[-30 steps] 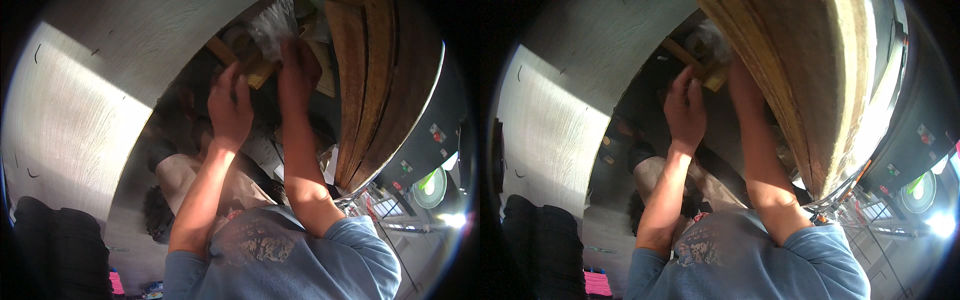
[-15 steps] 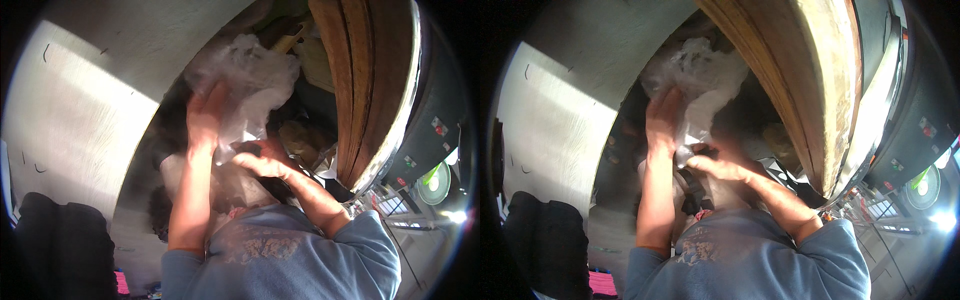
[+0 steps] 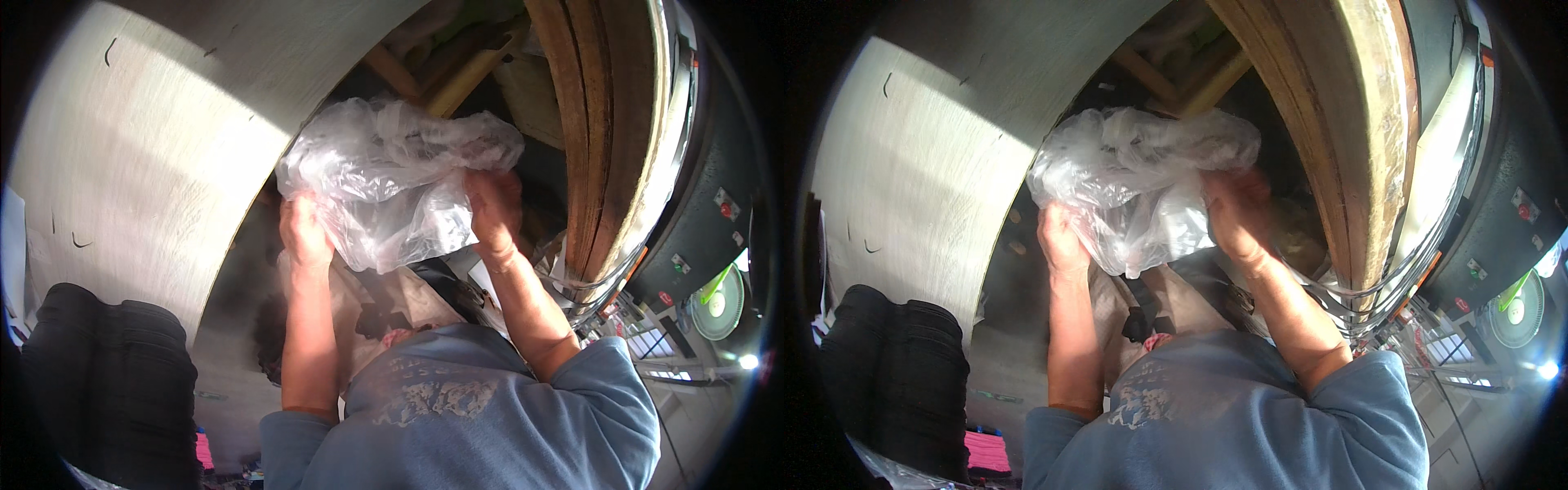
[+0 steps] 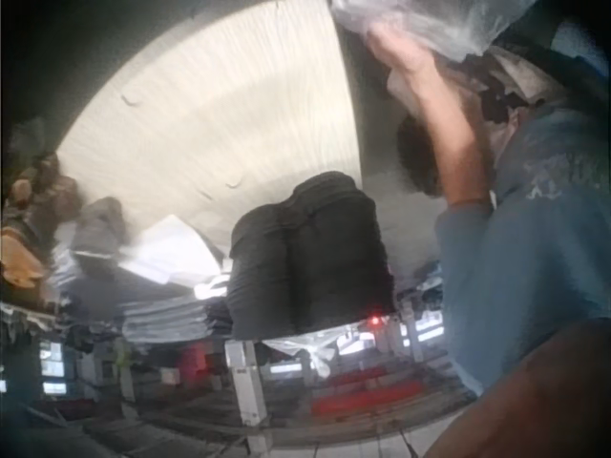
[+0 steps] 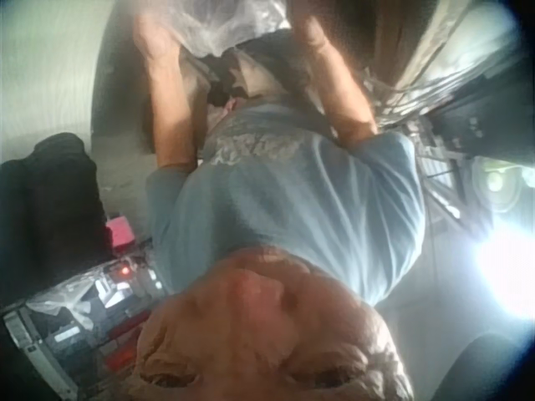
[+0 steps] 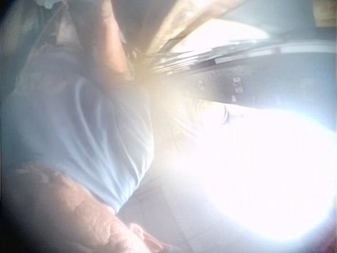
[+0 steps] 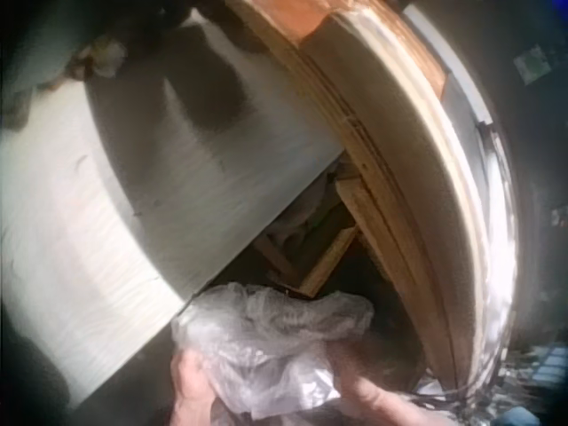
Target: The person uses a green-handled tool to scrape a black shoe sole, then retrieves a plastic bag from under the table. They place the sole into the bag, tie it shut, and set it under the table. Finally, they arrange several shoe sole molds on the workbench.
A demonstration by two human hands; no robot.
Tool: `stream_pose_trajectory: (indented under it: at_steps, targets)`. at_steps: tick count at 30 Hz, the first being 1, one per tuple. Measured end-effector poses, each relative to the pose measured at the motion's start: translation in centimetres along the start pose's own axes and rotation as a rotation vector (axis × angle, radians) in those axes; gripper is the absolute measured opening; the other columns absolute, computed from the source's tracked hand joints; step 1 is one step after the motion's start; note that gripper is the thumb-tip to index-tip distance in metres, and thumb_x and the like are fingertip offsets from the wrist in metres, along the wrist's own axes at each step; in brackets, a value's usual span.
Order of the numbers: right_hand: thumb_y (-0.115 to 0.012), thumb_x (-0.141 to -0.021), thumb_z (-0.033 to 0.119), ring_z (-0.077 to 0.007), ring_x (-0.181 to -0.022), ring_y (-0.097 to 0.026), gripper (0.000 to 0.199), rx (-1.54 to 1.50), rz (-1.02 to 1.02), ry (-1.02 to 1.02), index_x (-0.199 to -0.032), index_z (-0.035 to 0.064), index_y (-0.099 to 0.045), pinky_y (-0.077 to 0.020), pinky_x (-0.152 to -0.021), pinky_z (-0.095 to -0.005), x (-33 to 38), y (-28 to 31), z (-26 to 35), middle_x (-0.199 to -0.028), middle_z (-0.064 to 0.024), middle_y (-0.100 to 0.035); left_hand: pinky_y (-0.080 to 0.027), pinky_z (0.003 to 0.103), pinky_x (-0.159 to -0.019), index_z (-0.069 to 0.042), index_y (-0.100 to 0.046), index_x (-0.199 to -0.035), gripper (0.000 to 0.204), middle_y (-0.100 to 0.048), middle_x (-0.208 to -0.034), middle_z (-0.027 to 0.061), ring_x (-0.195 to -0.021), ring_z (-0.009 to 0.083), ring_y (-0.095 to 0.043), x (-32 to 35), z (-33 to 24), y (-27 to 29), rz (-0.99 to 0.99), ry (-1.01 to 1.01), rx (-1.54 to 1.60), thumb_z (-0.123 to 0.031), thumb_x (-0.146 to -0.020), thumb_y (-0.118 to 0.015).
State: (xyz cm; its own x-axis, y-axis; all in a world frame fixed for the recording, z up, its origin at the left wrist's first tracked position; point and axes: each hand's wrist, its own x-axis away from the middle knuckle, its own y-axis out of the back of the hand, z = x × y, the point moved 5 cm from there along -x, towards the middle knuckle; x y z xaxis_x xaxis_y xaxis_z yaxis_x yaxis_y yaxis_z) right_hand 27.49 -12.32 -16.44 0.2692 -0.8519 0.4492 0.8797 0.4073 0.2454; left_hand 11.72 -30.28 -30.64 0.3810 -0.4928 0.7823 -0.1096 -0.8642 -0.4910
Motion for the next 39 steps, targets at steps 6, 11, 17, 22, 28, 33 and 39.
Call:
stream_pose_trajectory:
  at_steps: [6, 11, 17, 22, 28, 33, 39]
  targets:
    - [-0.056, -0.096, 0.012, -0.0165, -0.083, -0.061, 0.02, -0.418, -0.099, -0.175, -0.114, 0.0077, -0.062, -0.0502, -0.07, -0.0338, -0.8, 2.9, -1.8, -0.098, -0.0054, -0.066, -0.049, 0.046, -0.106, 0.001, -0.06, -0.131, 0.044, -0.065, -0.131, 0.0163, -0.12, 0.0322, -0.063, -1.1, 0.9, 1.9, 0.176, 0.06, 0.347, -0.028, -0.1, -0.049]
    - [-0.059, -0.096, 0.012, -0.0186, -0.101, -0.063, 0.027, -0.345, -0.096, 0.044, -0.123, 0.0065, -0.061, -0.0505, -0.086, -0.0324, -3.9, 3.0, -0.7, -0.117, -0.0093, -0.065, -0.05, 0.05, -0.105, -0.001, -0.059, -0.133, 0.052, -0.063, -0.131, 0.0167, -0.12, 0.0331, -0.062, -1.5, -0.7, 3.8, 0.17, -0.006, 0.339, -0.042, -0.102, -0.053]
    - [-0.064, -0.099, 0.027, -0.0279, -0.124, -0.059, 0.047, 0.887, -0.259, 0.671, -0.14, 0.0041, -0.057, -0.0471, -0.103, -0.0381, -14.5, 0.4, 3.7, -0.133, -0.0151, -0.062, -0.055, 0.045, -0.096, 0.001, -0.06, -0.132, 0.049, -0.064, -0.126, 0.0152, -0.111, 0.0303, -0.065, -2.0, 0.0, 5.2, -0.079, 0.004, 0.072, -0.038, -0.103, -0.052]
    - [-0.065, -0.098, 0.023, -0.043, -0.129, -0.051, 0.071, 1.039, -0.456, 0.441, -0.158, -0.0002, -0.033, -0.0455, -0.104, -0.0559, -28.2, -0.2, 1.2, -0.152, -0.0284, -0.046, -0.054, 0.036, -0.085, 0.001, -0.068, -0.121, 0.039, -0.069, -0.114, 0.0116, -0.101, 0.0236, -0.067, -1.4, 0.6, 2.6, -0.104, -0.145, -0.36, -0.029, -0.103, -0.049]
    - [-0.063, -0.098, 0.03, -0.0313, -0.126, -0.055, 0.057, 0.833, -0.395, 0.36, -0.145, 0.0004, -0.05, -0.0447, -0.104, -0.0438, -26.3, 3.3, 0.3, -0.139, -0.0186, -0.057, -0.053, 0.031, -0.086, 0.001, -0.067, -0.121, 0.036, -0.069, -0.113, 0.009, -0.102, 0.0184, -0.065, -1.3, 2.1, 0.6, -0.019, 0.018, -0.26, -0.027, -0.103, -0.051]
    - [-0.062, -0.096, 0.027, -0.0228, -0.122, -0.054, 0.05, 0.205, -0.341, 0.304, -0.139, 0.0002, -0.057, -0.043, -0.103, -0.0378, -15.8, 2.7, 2.4, -0.133, -0.0144, -0.06, -0.052, 0.032, -0.093, 0.002, -0.065, -0.127, 0.044, -0.068, -0.12, 0.0108, -0.106, 0.0208, -0.065, -2.1, 2.6, -0.2, 0.137, -0.069, -0.207, -0.032, -0.1, -0.056]
    - [-0.056, -0.102, 0.026, -0.0307, -0.126, -0.052, 0.042, 0.396, -0.455, 0.234, -0.133, -0.0025, -0.059, -0.0366, -0.11, -0.0396, -10.4, 1.4, 0.1, -0.134, -0.0208, -0.058, -0.051, 0.035, -0.098, 0.003, -0.062, -0.133, 0.06, -0.066, -0.129, 0.0144, -0.111, 0.0234, -0.064, -3.1, 1.1, -2.8, 0.352, -0.262, -0.403, -0.042, -0.094, -0.059]
